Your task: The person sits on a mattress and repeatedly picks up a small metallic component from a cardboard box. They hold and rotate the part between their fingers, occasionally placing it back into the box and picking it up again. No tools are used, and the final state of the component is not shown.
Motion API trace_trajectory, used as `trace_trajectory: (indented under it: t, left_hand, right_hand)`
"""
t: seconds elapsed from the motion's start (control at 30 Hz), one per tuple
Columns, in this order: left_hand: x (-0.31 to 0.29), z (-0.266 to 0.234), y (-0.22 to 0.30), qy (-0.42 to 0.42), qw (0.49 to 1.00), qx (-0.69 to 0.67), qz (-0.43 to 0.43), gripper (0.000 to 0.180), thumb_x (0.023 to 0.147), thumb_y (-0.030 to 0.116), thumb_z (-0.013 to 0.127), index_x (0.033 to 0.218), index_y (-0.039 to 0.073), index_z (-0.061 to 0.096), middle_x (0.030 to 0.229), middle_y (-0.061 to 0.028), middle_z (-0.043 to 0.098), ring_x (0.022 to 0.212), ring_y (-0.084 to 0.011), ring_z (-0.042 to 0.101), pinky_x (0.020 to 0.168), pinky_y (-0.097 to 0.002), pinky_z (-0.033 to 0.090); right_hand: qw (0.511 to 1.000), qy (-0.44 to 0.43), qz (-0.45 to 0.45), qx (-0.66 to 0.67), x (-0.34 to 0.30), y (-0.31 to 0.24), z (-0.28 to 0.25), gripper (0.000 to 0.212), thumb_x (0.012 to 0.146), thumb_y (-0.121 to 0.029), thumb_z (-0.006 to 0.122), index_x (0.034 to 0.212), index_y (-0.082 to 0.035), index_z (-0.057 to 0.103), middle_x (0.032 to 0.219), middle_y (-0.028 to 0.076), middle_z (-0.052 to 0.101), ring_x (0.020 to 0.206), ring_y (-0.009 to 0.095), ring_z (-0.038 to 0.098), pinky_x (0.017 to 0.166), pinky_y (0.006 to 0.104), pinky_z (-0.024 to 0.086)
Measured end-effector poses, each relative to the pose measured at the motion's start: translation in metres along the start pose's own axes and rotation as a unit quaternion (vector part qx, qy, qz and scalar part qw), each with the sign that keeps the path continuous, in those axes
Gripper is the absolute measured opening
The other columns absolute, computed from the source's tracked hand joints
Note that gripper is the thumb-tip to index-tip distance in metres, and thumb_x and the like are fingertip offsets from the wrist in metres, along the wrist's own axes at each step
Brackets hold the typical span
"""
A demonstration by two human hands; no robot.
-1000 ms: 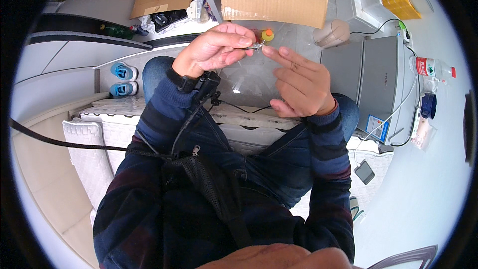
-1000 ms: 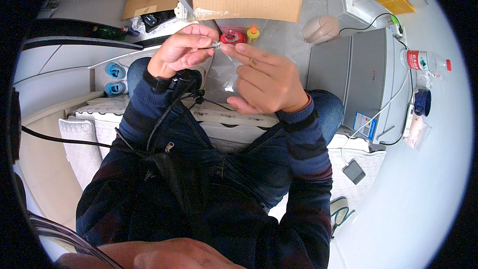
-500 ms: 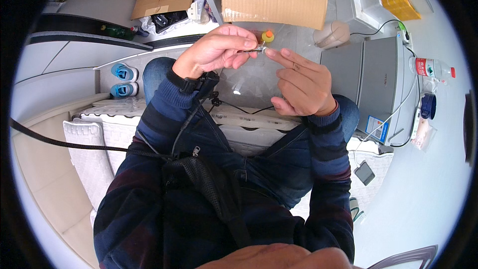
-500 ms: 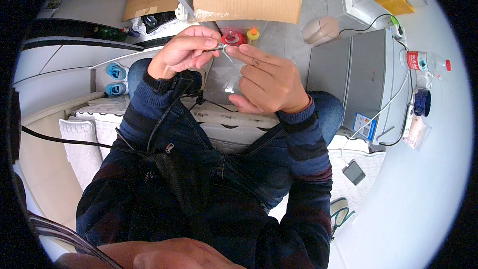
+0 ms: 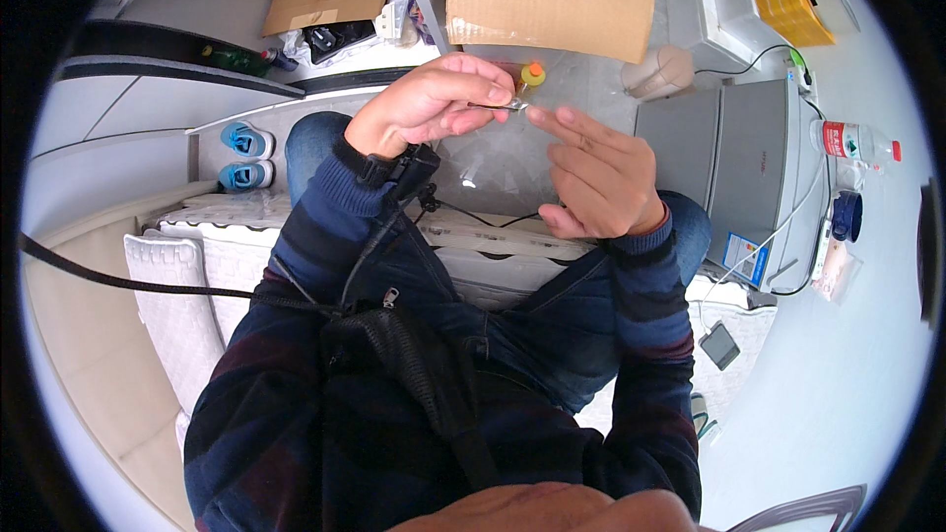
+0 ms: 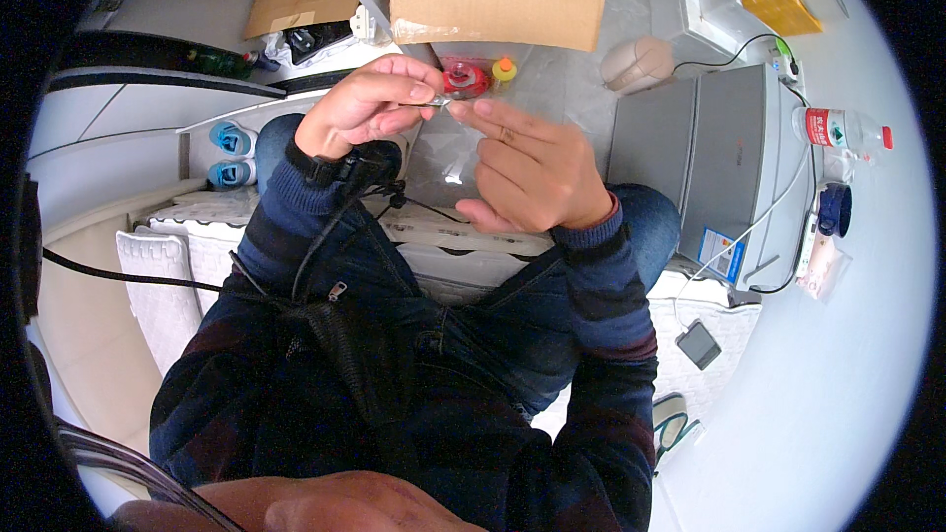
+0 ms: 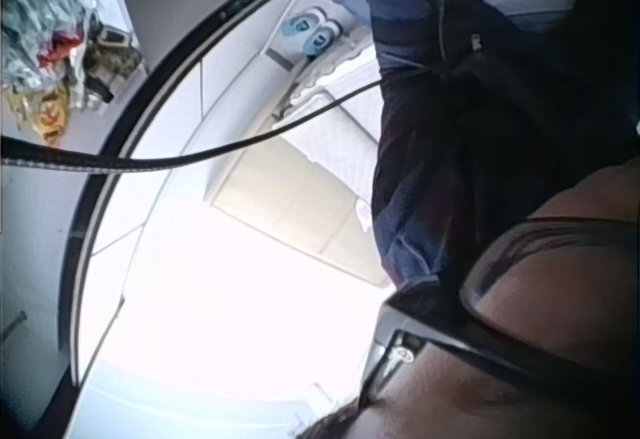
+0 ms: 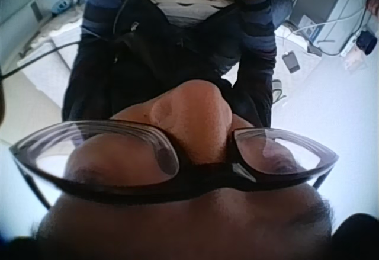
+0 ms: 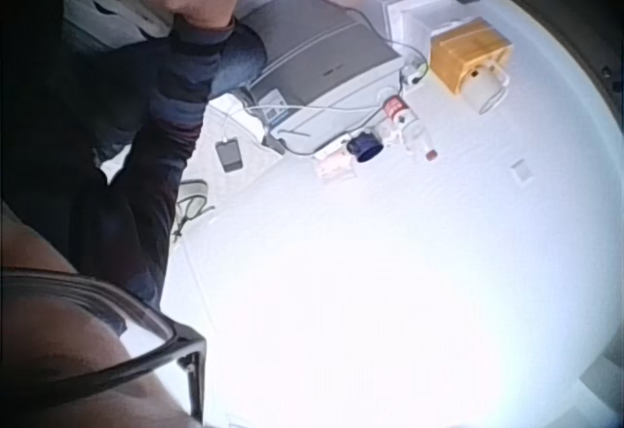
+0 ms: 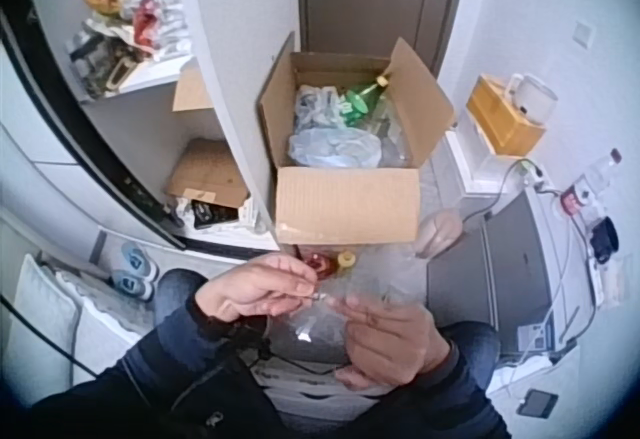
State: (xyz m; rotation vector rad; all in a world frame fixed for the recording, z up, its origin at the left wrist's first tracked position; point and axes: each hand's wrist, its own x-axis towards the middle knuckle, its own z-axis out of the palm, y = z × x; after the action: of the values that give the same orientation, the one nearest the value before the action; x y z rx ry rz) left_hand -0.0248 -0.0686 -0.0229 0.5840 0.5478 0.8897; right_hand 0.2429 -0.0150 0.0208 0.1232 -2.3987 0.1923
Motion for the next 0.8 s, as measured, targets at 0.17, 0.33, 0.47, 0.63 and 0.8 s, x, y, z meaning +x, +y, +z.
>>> trace_trajectory:
  t: [0.17,0.33,0.47,0.63,0.8]
  left_hand:
    - [-0.001,-0.004,-0.006,0.000,0.998,-0.062,-0.006,0.018,0.096,0.009,0.069,0.105,-0.006,0.068,0.085,-0.0121,0.073,0.045,-0.0049,0.051,0.040,-0.0198,0.037]
    - [0.001,-0.006,-0.012,-0.097,0.987,-0.126,0.011,0.021,0.098,0.011,0.068,0.110,-0.006,0.070,0.090,-0.0156,0.073,0.049,-0.0121,0.056,0.044,-0.0243,0.043]
    - [-0.004,0.003,-0.016,-0.045,0.995,-0.072,0.050,0.029,0.102,0.014,0.063,0.122,-0.007,0.067,0.091,-0.0153,0.072,0.055,-0.0189,0.062,0.054,-0.0290,0.050]
    - [0.006,0.009,-0.010,-0.002,0.994,0.055,0.091,0.034,0.107,0.026,0.052,0.117,-0.005,0.061,0.086,-0.0119,0.065,0.064,-0.0151,0.058,0.057,-0.0262,0.045]
    - [0.014,0.025,-0.016,0.109,0.932,0.244,0.245,0.019,0.099,0.011,0.064,0.114,-0.001,0.059,0.081,-0.0001,0.056,0.068,-0.0061,0.044,0.060,-0.0232,0.042]
  right_hand:
    - [1.000,-0.004,-0.007,0.014,0.003,-0.003,-0.001,0.038,0.095,-0.026,0.066,0.066,-0.003,0.058,0.080,0.010,0.065,0.111,0.034,0.075,0.106,0.0460,0.057]
    - [0.999,0.009,-0.006,0.034,0.002,-0.004,0.001,0.037,0.096,-0.026,0.064,0.068,-0.002,0.059,0.084,0.012,0.068,0.115,0.036,0.074,0.109,0.0475,0.055]
    - [0.996,0.031,0.034,0.077,-0.003,-0.001,0.005,0.040,0.104,-0.026,0.052,0.075,0.000,0.063,0.085,0.013,0.070,0.113,0.040,0.075,0.108,0.0483,0.053]
    - [0.984,0.058,0.112,0.127,-0.010,0.006,0.005,0.043,0.107,-0.024,0.045,0.078,0.000,0.065,0.086,0.013,0.073,0.111,0.043,0.075,0.108,0.0513,0.052]
    - [0.936,0.135,0.227,0.233,-0.013,0.006,0.018,0.050,0.109,-0.023,0.040,0.076,0.002,0.067,0.080,0.016,0.075,0.107,0.045,0.075,0.108,0.0558,0.051]
